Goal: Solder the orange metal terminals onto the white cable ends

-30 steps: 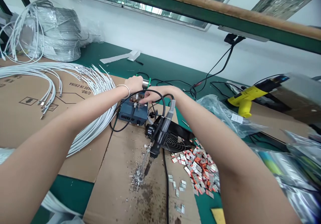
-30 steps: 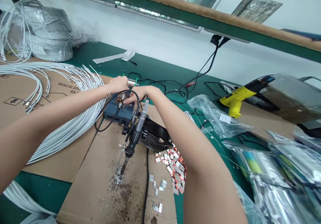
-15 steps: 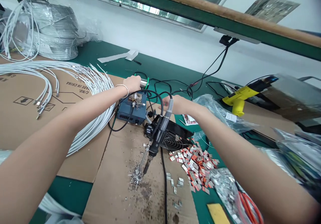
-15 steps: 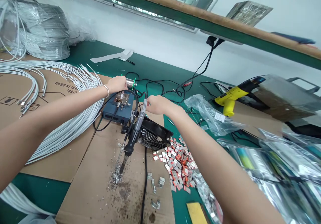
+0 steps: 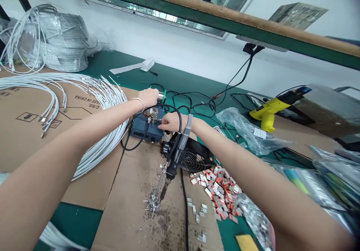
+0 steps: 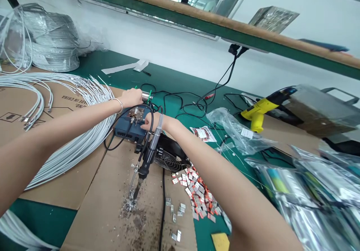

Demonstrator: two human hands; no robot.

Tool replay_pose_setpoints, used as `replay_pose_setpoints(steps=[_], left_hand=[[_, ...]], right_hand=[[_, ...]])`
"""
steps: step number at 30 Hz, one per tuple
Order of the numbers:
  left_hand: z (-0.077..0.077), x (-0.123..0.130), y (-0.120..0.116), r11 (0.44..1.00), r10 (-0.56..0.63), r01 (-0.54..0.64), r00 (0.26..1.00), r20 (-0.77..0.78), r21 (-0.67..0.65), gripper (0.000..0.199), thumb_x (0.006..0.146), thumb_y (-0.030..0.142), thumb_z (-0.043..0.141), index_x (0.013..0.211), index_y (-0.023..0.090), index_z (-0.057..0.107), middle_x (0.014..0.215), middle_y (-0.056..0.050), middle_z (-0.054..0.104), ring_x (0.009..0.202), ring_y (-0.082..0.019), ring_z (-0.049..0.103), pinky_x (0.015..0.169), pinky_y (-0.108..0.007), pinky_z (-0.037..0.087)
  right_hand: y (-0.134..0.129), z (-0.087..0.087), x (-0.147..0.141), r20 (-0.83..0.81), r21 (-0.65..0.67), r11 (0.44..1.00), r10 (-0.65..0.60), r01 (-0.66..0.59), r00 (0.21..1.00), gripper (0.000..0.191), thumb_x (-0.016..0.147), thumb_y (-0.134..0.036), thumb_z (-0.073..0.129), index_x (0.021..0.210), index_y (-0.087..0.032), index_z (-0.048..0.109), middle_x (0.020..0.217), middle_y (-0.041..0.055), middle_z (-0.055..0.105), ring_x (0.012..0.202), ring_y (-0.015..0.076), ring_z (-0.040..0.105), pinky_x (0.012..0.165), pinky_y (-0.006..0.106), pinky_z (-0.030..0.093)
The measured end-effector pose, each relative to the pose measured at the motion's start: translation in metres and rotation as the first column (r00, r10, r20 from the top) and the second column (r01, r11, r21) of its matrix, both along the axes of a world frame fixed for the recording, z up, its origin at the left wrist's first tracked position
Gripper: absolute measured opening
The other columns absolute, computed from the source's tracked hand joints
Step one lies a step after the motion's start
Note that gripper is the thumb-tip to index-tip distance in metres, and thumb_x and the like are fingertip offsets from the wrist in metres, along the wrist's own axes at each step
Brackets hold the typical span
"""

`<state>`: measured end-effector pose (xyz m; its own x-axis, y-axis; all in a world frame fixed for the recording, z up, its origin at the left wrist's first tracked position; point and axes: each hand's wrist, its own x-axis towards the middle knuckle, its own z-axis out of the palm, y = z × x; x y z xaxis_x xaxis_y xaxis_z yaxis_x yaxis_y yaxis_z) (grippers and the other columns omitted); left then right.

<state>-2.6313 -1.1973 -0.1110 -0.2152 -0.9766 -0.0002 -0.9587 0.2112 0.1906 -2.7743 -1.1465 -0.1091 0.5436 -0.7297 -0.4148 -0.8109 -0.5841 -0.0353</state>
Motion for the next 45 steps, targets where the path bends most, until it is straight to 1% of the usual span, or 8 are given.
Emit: replay_pose_setpoints(steps=[10,18,22,28,32,36,40,45], left_hand=[[-0.003,0.0,0.001,1.0,0.004,-0.004,1.0,-0.027,-0.013,0.031,0.086,0.031,0.054,0.113,0.015,0.054,0.112,-0.009,0.057,0.099,-0.021,0.057,0.082,-0.041,0.049],[-0.011,0.0,0.009,0.998,0.046,-0.049,0.996,-0.075,-0.032,0.031,0.087,0.032,0.053,0.113,0.015,0.054,0.112,-0.009,0.057,0.098,-0.021,0.057,0.083,-0.041,0.049],[-0.014,0.002,0.007,0.998,0.063,-0.064,0.993,-0.095,-0.008,0.031,0.087,0.033,0.052,0.112,0.014,0.054,0.111,-0.009,0.058,0.097,-0.021,0.058,0.083,-0.041,0.049],[-0.005,0.01,0.011,0.997,0.037,-0.029,0.993,-0.115,0.066,0.028,0.087,0.033,0.052,0.108,0.015,0.057,0.106,-0.008,0.06,0.094,-0.019,0.059,0.08,-0.038,0.05],[0.001,0.014,0.013,0.995,-0.018,0.029,0.994,-0.109,0.096,0.027,0.087,0.033,0.053,0.106,0.014,0.057,0.105,-0.007,0.06,0.093,-0.019,0.059,0.08,-0.038,0.05],[0.005,0.014,0.011,0.991,-0.08,0.088,0.993,-0.083,0.096,0.026,0.087,0.033,0.053,0.105,0.014,0.058,0.105,-0.007,0.06,0.094,-0.019,0.059,0.081,-0.039,0.05],[0.01,0.014,0.01,0.987,-0.122,0.126,0.991,-0.054,0.095,0.027,0.087,0.032,0.053,0.106,0.014,0.057,0.107,-0.008,0.059,0.096,-0.02,0.058,0.082,-0.04,0.049],[0.014,0.012,0.01,0.983,-0.137,0.139,0.99,-0.023,0.121,0.027,0.086,0.031,0.054,0.107,0.014,0.057,0.106,-0.008,0.059,0.094,-0.019,0.059,0.08,-0.039,0.05]], right_hand=[[-0.002,0.0,0.006,0.015,-0.046,0.999,0.021,-0.02,1.0,0.046,0.082,-0.052,0.039,0.059,-0.017,0.057,0.059,0.0054,0.06,0.055,0.0149,0.052,0.051,0.026,0.033],[0.0,-0.001,0.012,0.013,-0.058,0.998,0.03,-0.029,0.999,0.042,0.081,-0.048,0.042,0.058,-0.017,0.058,0.058,0.0044,0.059,0.055,0.014,0.052,0.052,0.025,0.034],[0.005,0.002,0.015,0.0,-0.07,0.998,0.008,-0.008,1.0,0.049,0.081,-0.055,0.039,0.059,-0.017,0.06,0.059,0.0061,0.06,0.056,0.0155,0.055,0.052,0.026,0.035],[0.009,0.003,0.016,-0.026,-0.15,0.987,-0.061,0.057,0.998,0.054,0.076,-0.065,0.04,0.068,-0.017,0.062,0.066,0.0103,0.064,0.068,0.0226,0.062,0.054,0.027,0.039],[0.009,0.002,0.014,-0.043,-0.228,0.965,-0.139,0.126,0.989,0.065,0.069,-0.076,0.039,0.075,-0.016,0.063,0.067,0.0134,0.064,0.071,0.0279,0.063,0.054,0.03,0.041],[0.006,0.001,0.014,-0.049,-0.227,0.963,-0.158,0.143,0.986,0.074,0.064,-0.082,0.036,0.08,-0.016,0.063,0.066,0.0126,0.064,0.07,0.028,0.063,0.053,0.03,0.041],[0.004,0.001,0.015,-0.052,-0.19,0.973,-0.144,0.132,0.988,0.074,0.066,-0.081,0.034,0.084,-0.015,0.064,0.071,0.0136,0.066,0.07,0.0276,0.064,0.052,0.03,0.041],[0.006,-0.001,0.019,-0.059,-0.165,0.975,-0.157,0.145,0.986,0.063,0.072,-0.069,0.039,0.083,-0.014,0.066,0.082,0.0159,0.068,0.074,0.0272,0.064,0.055,0.029,0.043]])
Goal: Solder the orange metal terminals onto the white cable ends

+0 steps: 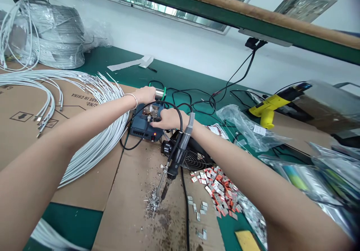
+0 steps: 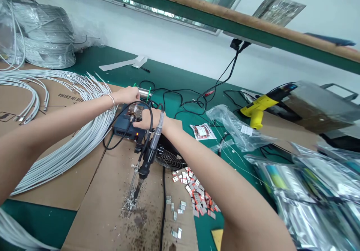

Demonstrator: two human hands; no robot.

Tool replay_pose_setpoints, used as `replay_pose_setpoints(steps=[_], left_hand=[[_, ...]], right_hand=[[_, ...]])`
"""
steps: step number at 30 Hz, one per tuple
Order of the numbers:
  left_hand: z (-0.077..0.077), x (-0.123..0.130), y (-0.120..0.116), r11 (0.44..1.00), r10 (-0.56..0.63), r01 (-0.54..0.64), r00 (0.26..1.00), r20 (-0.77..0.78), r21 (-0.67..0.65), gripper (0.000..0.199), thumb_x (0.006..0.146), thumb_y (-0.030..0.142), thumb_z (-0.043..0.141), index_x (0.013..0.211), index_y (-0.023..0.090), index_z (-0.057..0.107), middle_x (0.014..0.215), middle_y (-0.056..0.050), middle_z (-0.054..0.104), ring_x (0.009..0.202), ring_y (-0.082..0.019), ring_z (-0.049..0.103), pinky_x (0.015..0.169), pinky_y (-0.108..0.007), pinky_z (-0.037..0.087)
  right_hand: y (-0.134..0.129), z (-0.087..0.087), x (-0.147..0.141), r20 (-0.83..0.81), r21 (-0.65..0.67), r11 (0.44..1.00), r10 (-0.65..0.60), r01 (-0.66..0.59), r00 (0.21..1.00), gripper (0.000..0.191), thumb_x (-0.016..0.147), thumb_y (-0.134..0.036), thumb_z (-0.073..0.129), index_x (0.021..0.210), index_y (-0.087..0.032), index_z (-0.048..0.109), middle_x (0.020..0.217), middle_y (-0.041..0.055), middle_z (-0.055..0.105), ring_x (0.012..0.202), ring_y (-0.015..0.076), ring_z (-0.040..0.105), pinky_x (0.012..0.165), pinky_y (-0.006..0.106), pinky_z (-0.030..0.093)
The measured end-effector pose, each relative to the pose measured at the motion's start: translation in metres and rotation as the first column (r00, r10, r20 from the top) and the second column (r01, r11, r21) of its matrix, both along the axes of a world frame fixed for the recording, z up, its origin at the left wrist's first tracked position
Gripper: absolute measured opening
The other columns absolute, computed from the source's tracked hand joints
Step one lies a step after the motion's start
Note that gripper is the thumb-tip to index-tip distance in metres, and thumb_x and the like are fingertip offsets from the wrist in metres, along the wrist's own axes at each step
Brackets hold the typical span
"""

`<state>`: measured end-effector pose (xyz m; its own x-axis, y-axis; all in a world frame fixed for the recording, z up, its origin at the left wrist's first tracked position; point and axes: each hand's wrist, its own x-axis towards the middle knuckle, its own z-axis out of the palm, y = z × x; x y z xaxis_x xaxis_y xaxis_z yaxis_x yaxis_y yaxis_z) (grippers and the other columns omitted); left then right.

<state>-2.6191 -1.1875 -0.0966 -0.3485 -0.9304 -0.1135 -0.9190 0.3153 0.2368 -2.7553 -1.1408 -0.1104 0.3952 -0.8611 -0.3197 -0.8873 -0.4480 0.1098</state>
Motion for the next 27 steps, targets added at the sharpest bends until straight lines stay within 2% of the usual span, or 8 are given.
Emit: replay_pose_setpoints(steps=[4,9,15,18,22,24,27], left_hand=[[0.0,-0.001,0.001,1.0,0.001,-0.001,1.0,0.007,-0.001,0.029,0.087,0.034,0.053,0.107,0.014,0.056,0.105,-0.008,0.06,0.092,-0.019,0.059,0.079,-0.038,0.05],[-0.001,0.0,-0.001,1.0,-0.019,0.019,0.999,0.037,0.016,0.03,0.087,0.036,0.052,0.106,0.013,0.057,0.103,-0.008,0.06,0.089,-0.018,0.06,0.077,-0.037,0.051],[0.002,-0.005,-0.005,0.998,-0.044,0.037,0.989,0.139,0.055,0.03,0.085,0.031,0.056,0.11,0.014,0.055,0.108,-0.009,0.059,0.095,-0.02,0.059,0.08,-0.038,0.05],[0.006,-0.009,-0.006,0.998,-0.041,0.03,0.98,0.194,0.059,0.03,0.085,0.03,0.056,0.11,0.013,0.055,0.11,-0.009,0.058,0.097,-0.021,0.058,0.081,-0.04,0.05],[0.009,-0.014,-0.007,0.999,-0.029,0.022,0.97,0.242,0.028,0.032,0.086,0.032,0.055,0.112,0.014,0.055,0.112,-0.009,0.057,0.098,-0.021,0.057,0.082,-0.042,0.049],[0.008,-0.015,-0.008,1.0,-0.019,0.019,0.968,0.251,0.002,0.034,0.086,0.034,0.054,0.113,0.014,0.054,0.113,-0.01,0.057,0.098,-0.021,0.057,0.083,-0.042,0.049],[0.005,-0.015,-0.009,0.999,0.006,0.005,0.966,0.257,-0.041,0.034,0.087,0.033,0.053,0.116,0.014,0.052,0.114,-0.01,0.056,0.099,-0.022,0.057,0.083,-0.042,0.049]], right_hand=[[0.001,-0.002,0.004,0.005,0.036,0.999,-0.002,0.002,1.0,0.06,0.073,-0.064,0.038,0.083,-0.013,0.067,0.087,0.0161,0.069,0.075,0.026,0.065,0.058,0.029,0.045],[-0.001,-0.002,0.004,0.001,0.105,0.994,0.009,-0.009,1.0,0.059,0.074,-0.062,0.036,0.078,-0.014,0.068,0.08,0.0139,0.069,0.069,0.0241,0.065,0.056,0.028,0.046],[0.0,0.001,-0.001,-0.028,0.041,0.998,-0.05,0.051,0.998,0.07,0.071,-0.072,0.034,0.09,-0.013,0.068,0.09,0.0172,0.069,0.082,0.0321,0.065,0.064,0.036,0.048],[0.004,0.003,-0.001,-0.029,0.034,0.997,-0.065,0.066,0.997,0.071,0.073,-0.071,0.033,0.093,-0.013,0.068,0.092,0.0166,0.068,0.083,0.0309,0.065,0.066,0.036,0.048],[0.009,0.009,0.001,-0.03,0.055,0.996,-0.067,0.069,0.997,0.072,0.074,-0.075,0.032,0.088,-0.015,0.068,0.085,0.0126,0.069,0.081,0.0276,0.065,0.063,0.032,0.047],[0.011,0.012,0.002,-0.04,0.068,0.994,-0.08,0.083,0.996,0.066,0.078,-0.071,0.036,0.087,-0.014,0.068,0.085,0.0113,0.069,0.081,0.0249,0.065,0.065,0.031,0.048],[0.014,0.015,0.006,-0.061,0.087,0.989,-0.111,0.116,0.992,0.044,0.086,-0.052,0.046,0.099,-0.013,0.062,0.097,0.0082,0.064,0.085,0.0193,0.062,0.073,0.034,0.049]])
